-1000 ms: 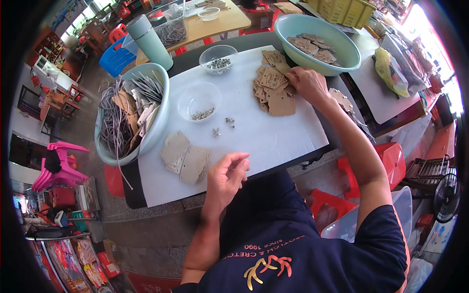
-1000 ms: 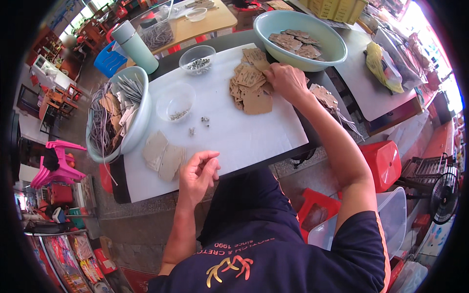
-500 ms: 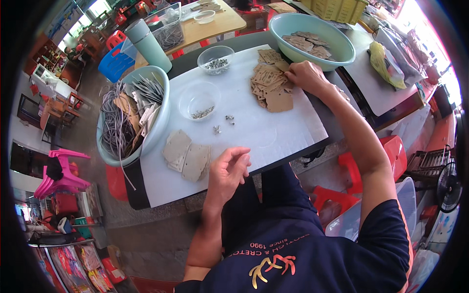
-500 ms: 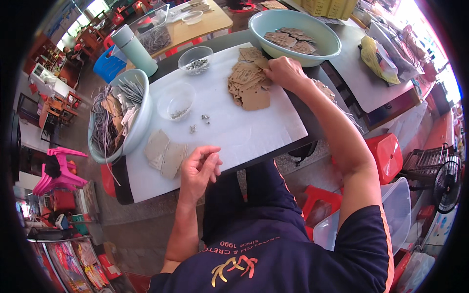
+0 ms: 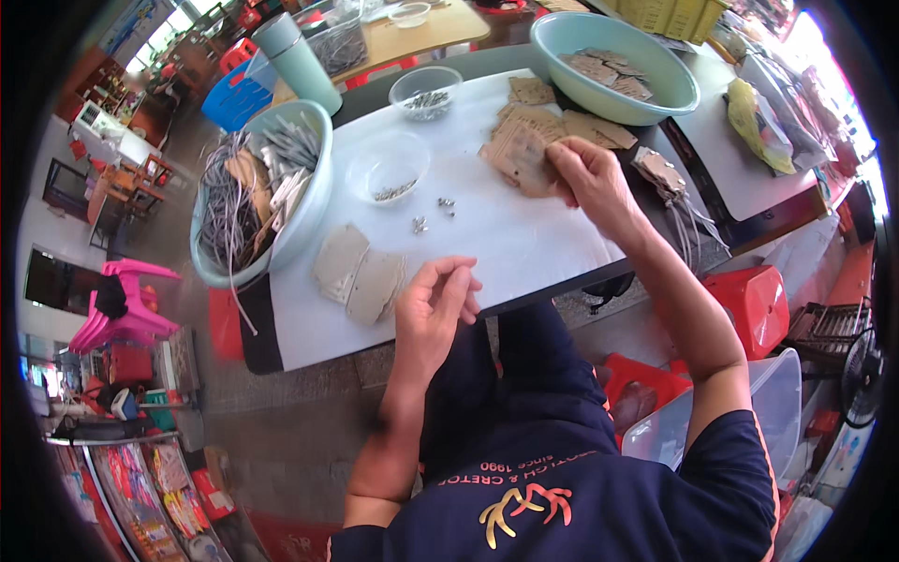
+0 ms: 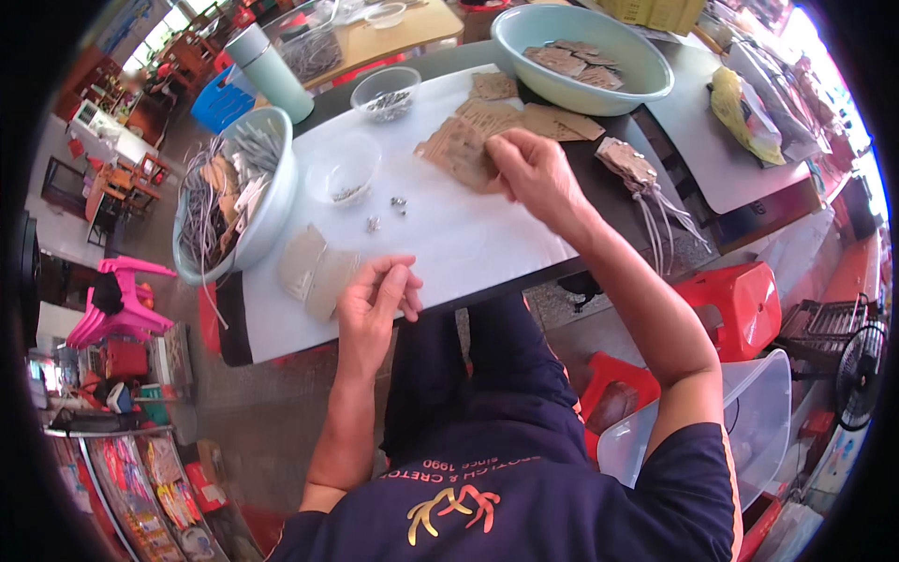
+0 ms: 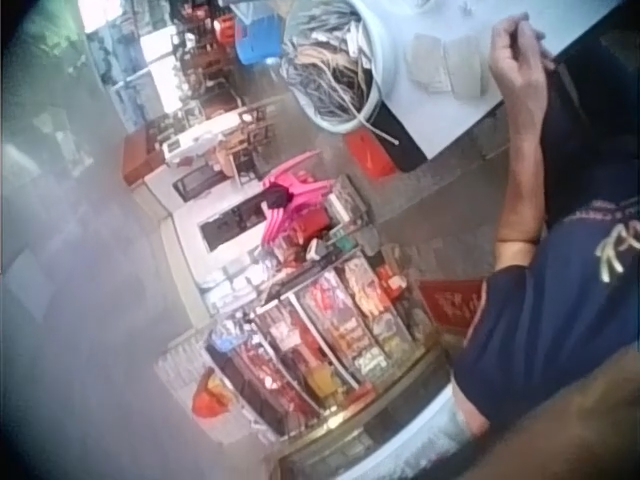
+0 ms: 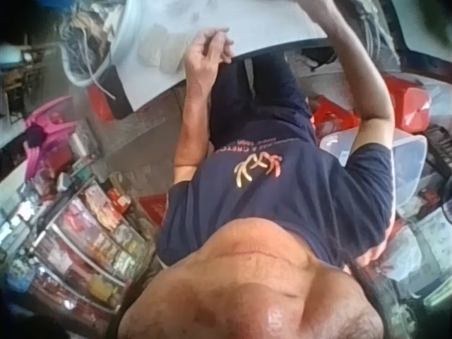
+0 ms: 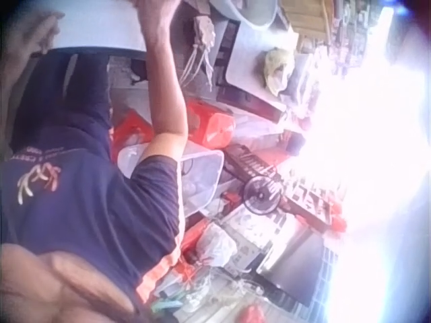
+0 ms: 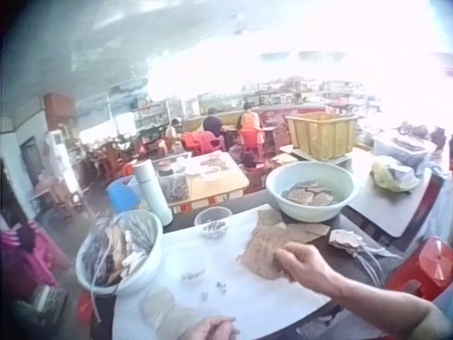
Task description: Manually attaching small metal components or rivets to leather shoe labels.
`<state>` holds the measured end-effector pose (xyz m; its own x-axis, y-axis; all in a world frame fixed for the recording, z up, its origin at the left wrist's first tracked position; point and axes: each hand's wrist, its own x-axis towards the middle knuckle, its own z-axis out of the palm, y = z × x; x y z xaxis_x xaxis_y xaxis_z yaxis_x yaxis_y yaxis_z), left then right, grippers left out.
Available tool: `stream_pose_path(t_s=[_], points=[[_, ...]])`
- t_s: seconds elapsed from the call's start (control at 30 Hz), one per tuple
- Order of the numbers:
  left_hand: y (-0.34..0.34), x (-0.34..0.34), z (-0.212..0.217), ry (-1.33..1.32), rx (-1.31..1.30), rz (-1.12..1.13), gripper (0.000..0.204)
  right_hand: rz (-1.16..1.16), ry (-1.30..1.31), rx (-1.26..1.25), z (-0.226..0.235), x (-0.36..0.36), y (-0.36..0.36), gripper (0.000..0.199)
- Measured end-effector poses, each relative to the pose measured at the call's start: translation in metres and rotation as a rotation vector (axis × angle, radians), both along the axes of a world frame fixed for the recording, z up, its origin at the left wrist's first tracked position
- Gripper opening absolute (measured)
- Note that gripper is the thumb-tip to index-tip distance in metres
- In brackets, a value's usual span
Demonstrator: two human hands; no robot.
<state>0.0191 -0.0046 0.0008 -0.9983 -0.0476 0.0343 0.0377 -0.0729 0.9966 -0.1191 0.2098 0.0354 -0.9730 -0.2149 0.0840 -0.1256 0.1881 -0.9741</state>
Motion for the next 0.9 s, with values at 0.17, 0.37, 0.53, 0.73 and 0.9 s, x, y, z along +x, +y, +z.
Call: stream_pose_path(t_s=[0.17,0.37,0.53,0.73,0.9], points=[[0.006,0.017,0.011,0.050,0.134,0.141,0.030,0.257,-0.283,-0.190,-0.001,0.051,-0.040,0.030],[-0.003,0.059,0.003,0.030,0.227,0.303,0.031,0.610,-0.395,-0.008,-0.007,0.095,-0.065,0.031],[-0.026,0.097,-0.015,-0.115,0.305,0.300,0.033,0.720,-0.109,0.241,-0.005,0.090,-0.080,0.023],[-0.048,0.115,-0.014,-0.161,0.246,0.313,0.034,0.591,0.551,0.383,-0.012,0.052,-0.119,0.017],[-0.056,0.115,-0.013,-0.123,0.178,0.369,0.033,0.519,0.806,0.498,-0.017,0.032,-0.163,0.019]])
